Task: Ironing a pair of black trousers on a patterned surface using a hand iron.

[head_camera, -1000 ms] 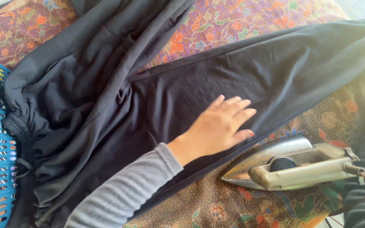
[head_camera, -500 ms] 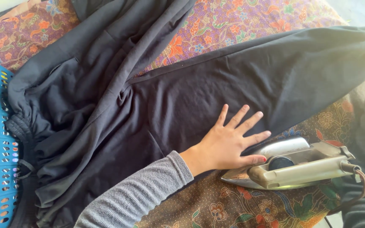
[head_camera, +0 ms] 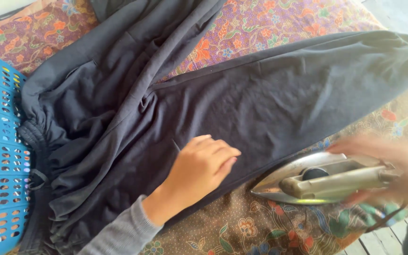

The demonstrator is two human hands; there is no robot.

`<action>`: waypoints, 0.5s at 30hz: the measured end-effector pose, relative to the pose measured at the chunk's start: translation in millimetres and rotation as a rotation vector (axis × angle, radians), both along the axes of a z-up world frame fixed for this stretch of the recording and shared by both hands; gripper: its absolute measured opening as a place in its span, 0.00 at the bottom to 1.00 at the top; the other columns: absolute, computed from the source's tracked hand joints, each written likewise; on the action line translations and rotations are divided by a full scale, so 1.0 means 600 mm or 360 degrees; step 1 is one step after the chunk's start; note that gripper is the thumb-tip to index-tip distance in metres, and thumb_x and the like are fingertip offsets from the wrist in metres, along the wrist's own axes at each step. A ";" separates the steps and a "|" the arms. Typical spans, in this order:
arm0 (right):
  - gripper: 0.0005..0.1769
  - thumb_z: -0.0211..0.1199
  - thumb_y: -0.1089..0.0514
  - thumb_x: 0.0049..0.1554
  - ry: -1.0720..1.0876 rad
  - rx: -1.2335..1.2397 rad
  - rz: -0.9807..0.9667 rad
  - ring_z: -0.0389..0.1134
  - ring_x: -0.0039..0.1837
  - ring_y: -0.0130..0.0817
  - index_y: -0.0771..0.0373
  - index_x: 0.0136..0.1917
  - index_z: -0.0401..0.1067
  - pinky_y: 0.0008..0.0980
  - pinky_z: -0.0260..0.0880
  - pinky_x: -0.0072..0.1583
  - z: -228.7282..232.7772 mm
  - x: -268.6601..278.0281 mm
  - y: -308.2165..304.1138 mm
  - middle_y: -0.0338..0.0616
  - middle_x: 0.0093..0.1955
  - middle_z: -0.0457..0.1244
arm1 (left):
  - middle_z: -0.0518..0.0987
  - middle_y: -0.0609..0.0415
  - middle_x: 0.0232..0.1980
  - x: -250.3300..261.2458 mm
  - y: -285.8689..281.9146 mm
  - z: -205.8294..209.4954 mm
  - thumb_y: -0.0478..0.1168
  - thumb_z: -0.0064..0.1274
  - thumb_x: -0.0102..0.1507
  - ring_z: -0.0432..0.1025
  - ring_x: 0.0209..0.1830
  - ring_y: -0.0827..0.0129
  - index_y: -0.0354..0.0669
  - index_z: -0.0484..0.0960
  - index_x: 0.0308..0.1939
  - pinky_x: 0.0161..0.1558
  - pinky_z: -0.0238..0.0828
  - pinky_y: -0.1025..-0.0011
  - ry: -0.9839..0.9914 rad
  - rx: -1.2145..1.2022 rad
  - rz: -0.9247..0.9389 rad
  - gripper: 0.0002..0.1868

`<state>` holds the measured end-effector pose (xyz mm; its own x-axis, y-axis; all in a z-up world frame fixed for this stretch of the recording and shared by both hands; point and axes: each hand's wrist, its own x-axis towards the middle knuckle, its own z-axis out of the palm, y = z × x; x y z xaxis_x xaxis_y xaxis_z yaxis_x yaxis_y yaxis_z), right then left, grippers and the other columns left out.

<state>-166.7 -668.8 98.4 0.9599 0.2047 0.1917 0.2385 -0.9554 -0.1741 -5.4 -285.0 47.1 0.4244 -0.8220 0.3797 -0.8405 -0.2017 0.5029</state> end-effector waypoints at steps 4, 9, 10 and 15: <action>0.34 0.68 0.30 0.46 0.0241 0.0178 0.0221 0.74 0.48 0.42 0.58 0.54 0.77 0.37 0.71 0.50 -0.032 -0.008 0.187 0.40 0.47 0.71 | 0.83 0.57 0.49 -0.039 0.052 0.055 0.43 0.55 0.66 0.78 0.52 0.62 0.48 0.82 0.49 0.67 0.67 0.55 -0.0027 -0.0049 -0.0034 0.10; 0.23 0.63 0.30 0.50 0.0439 -0.0443 -0.0503 0.74 0.40 0.30 0.50 0.37 0.75 0.31 0.74 0.47 -0.113 -0.068 0.082 0.34 0.36 0.70 | 0.82 0.55 0.50 -0.108 0.131 0.097 0.42 0.54 0.66 0.77 0.52 0.62 0.46 0.81 0.51 0.66 0.67 0.56 -0.0025 -0.0130 -0.0010 0.11; 0.23 0.63 0.30 0.50 0.0435 -0.0445 -0.0487 0.74 0.40 0.30 0.50 0.37 0.75 0.31 0.74 0.47 -0.119 -0.061 0.059 0.34 0.36 0.70 | 0.82 0.54 0.51 -0.122 0.145 0.100 0.41 0.54 0.66 0.77 0.52 0.62 0.46 0.81 0.51 0.65 0.67 0.56 -0.0026 -0.0144 0.0002 0.11; 0.20 0.60 0.39 0.57 0.0201 -0.0331 -0.0567 0.68 0.33 0.30 0.57 0.39 0.73 0.27 0.69 0.43 -0.100 0.027 -0.048 0.41 0.31 0.65 | 0.81 0.52 0.53 -0.195 0.179 0.110 0.40 0.54 0.66 0.76 0.53 0.61 0.43 0.80 0.53 0.64 0.68 0.57 -0.0018 -0.0220 0.0005 0.13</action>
